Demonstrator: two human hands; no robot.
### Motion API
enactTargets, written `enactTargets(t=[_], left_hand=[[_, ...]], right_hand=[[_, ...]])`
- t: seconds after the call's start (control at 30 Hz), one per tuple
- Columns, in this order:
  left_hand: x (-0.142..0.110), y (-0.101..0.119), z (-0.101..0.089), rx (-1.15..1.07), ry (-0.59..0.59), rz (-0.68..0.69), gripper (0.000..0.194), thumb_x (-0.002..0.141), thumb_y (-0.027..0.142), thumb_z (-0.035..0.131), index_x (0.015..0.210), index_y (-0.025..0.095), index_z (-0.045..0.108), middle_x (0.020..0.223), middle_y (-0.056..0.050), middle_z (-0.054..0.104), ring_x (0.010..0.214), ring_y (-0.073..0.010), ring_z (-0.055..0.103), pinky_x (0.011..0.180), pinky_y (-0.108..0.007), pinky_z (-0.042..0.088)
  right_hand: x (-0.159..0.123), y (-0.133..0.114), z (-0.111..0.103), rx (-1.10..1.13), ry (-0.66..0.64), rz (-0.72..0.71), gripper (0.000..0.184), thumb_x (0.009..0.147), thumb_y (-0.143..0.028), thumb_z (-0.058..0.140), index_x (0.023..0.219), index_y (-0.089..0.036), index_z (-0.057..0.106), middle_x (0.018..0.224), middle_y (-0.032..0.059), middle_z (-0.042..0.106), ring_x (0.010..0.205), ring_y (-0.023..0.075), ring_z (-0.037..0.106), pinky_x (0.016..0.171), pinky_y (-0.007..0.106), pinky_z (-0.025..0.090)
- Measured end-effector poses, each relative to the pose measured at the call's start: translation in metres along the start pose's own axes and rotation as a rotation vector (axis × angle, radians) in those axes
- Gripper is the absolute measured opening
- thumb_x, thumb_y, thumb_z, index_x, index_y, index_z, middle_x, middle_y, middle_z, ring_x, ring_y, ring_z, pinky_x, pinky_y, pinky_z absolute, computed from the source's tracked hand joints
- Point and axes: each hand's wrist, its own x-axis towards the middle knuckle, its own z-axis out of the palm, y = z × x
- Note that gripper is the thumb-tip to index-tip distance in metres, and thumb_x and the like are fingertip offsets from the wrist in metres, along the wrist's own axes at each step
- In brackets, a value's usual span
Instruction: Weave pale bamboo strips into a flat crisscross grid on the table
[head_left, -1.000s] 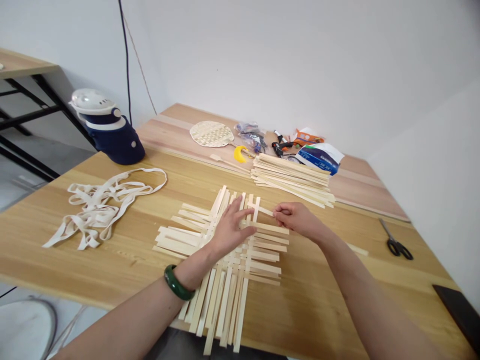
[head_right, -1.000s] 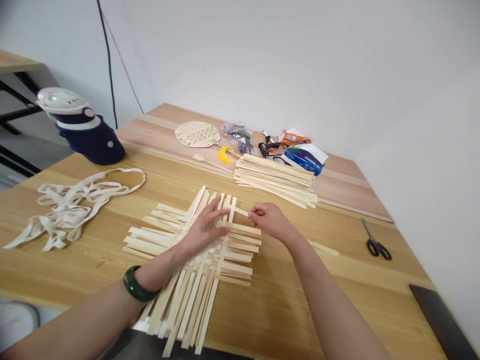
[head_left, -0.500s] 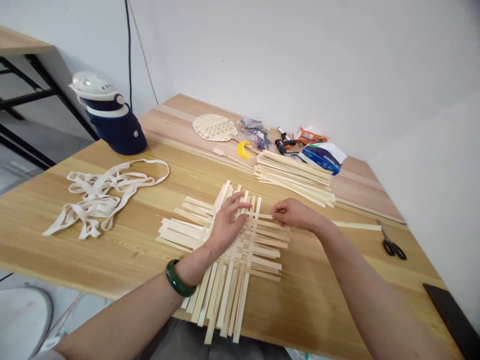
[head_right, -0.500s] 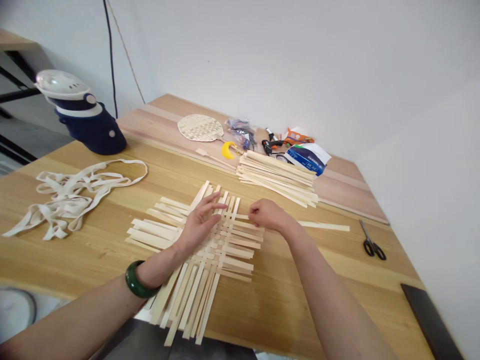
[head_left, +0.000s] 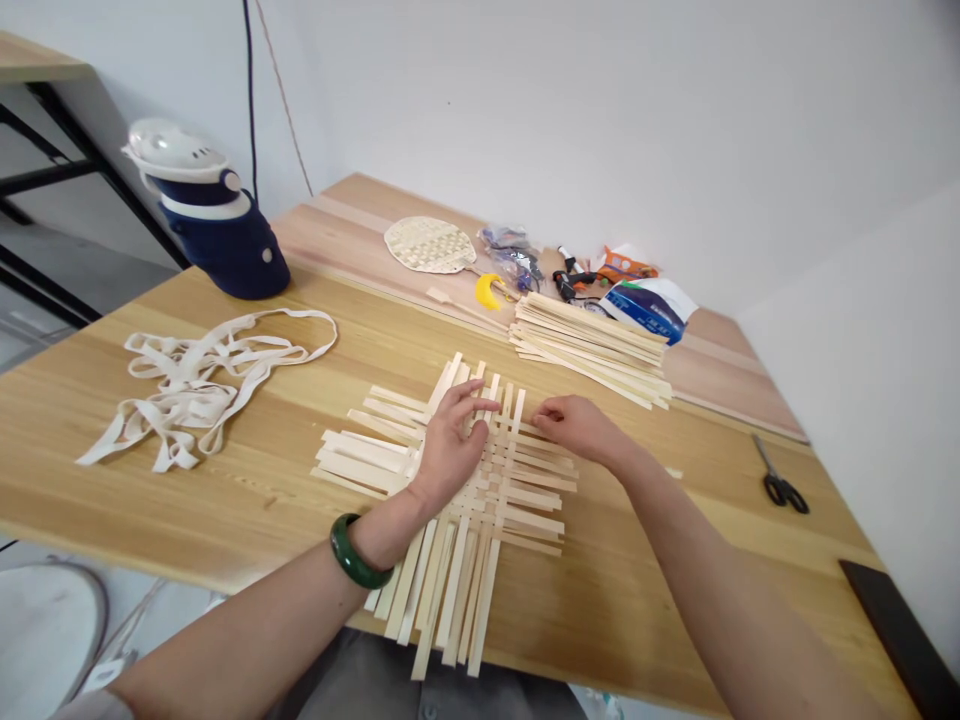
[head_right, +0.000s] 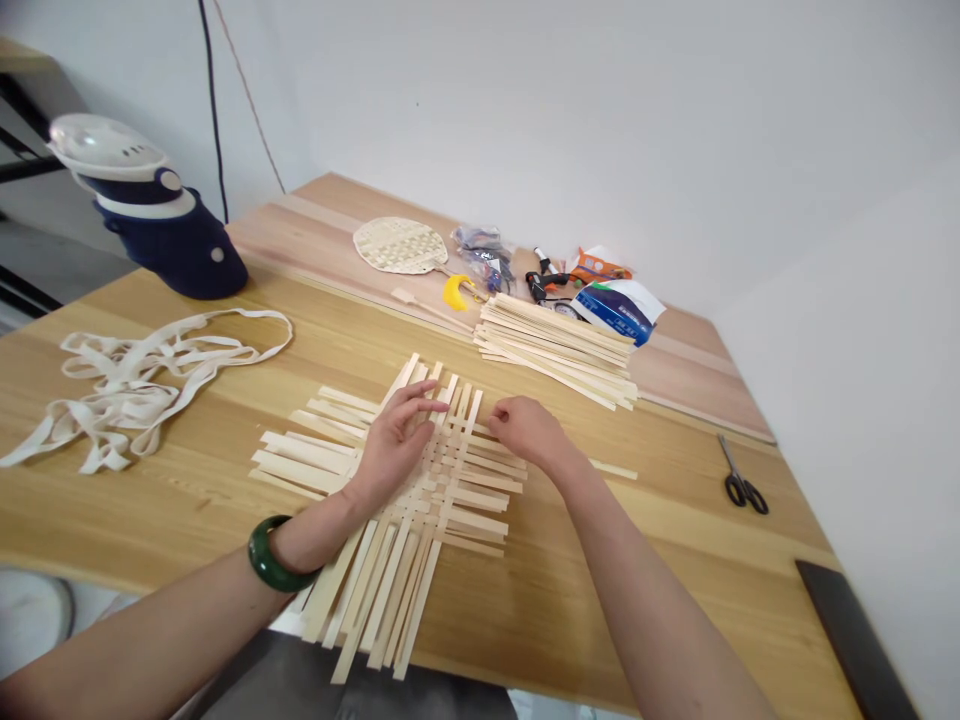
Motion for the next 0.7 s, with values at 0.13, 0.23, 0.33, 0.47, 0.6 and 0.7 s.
enactTargets(t=[0.13, 0.23, 0.33, 0.47, 0.6, 0.7], left_hand=[[0.001, 0.0, -0.001, -0.015, 0.012, 0.003, 0.028, 0.079, 0.009, 0.052, 0.093, 0.021, 0.072, 0.127, -0.008, 0.06, 0.126, -0.0199, 0.053, 0.114, -0.041, 0.036], [0.0, -0.001, -0.001, -0.031, 0.011, -0.003, 0.027, 0.079, 0.011, 0.053, 0.094, 0.022, 0.072, 0.127, -0.007, 0.059, 0.128, -0.0207, 0.051, 0.114, -0.042, 0.036], [0.0, 0.002, -0.003, -0.032, -0.013, -0.007, 0.026, 0.079, 0.011, 0.054, 0.095, 0.022, 0.071, 0.129, -0.008, 0.058, 0.13, -0.0216, 0.05, 0.114, -0.042, 0.036], [0.016, 0.015, -0.017, 0.116, -0.037, -0.004, 0.029, 0.082, 0.016, 0.055, 0.107, 0.022, 0.069, 0.136, -0.009, 0.054, 0.134, -0.0229, 0.045, 0.117, -0.045, 0.031], [0.054, 0.03, -0.044, 0.281, 0.007, -0.231, 0.059, 0.082, 0.031, 0.067, 0.137, 0.015, 0.05, 0.148, -0.017, 0.043, 0.138, -0.0297, 0.04, 0.116, -0.049, 0.031], [0.084, 0.035, -0.062, 0.177, -0.071, -0.53, 0.081, 0.074, 0.044, 0.077, 0.141, 0.013, 0.044, 0.145, -0.021, 0.048, 0.127, -0.032, 0.054, 0.106, -0.045, 0.044]], right_hand=[[0.007, -0.005, 0.011, 0.194, 0.0, 0.044, 0.017, 0.075, -0.027, 0.056, 0.063, -0.017, 0.064, 0.063, -0.0018, 0.06, 0.065, 0.0139, 0.053, 0.062, 0.025, 0.037], [0.011, -0.009, 0.017, 0.302, -0.009, 0.084, 0.016, 0.072, -0.029, 0.059, 0.064, -0.017, 0.066, 0.06, -0.0033, 0.06, 0.063, 0.0134, 0.054, 0.062, 0.024, 0.04], [0.013, -0.012, 0.022, 0.401, -0.018, 0.092, 0.012, 0.067, -0.027, 0.063, 0.068, -0.018, 0.07, 0.064, -0.0039, 0.065, 0.067, 0.0141, 0.059, 0.067, 0.025, 0.045], [0.008, -0.012, 0.025, 0.5, -0.018, 0.088, 0.014, 0.064, -0.026, 0.064, 0.072, -0.02, 0.073, 0.073, -0.0031, 0.071, 0.075, 0.0166, 0.063, 0.075, 0.027, 0.048], [-0.003, -0.012, 0.021, 0.6, -0.012, 0.068, 0.018, 0.063, -0.031, 0.067, 0.075, -0.02, 0.075, 0.079, -0.0011, 0.073, 0.082, 0.0193, 0.064, 0.079, 0.03, 0.048], [-0.012, -0.014, 0.016, 0.616, 0.014, 0.035, 0.019, 0.062, -0.035, 0.069, 0.072, -0.02, 0.074, 0.077, -0.001, 0.071, 0.083, 0.0194, 0.062, 0.079, 0.03, 0.047]])
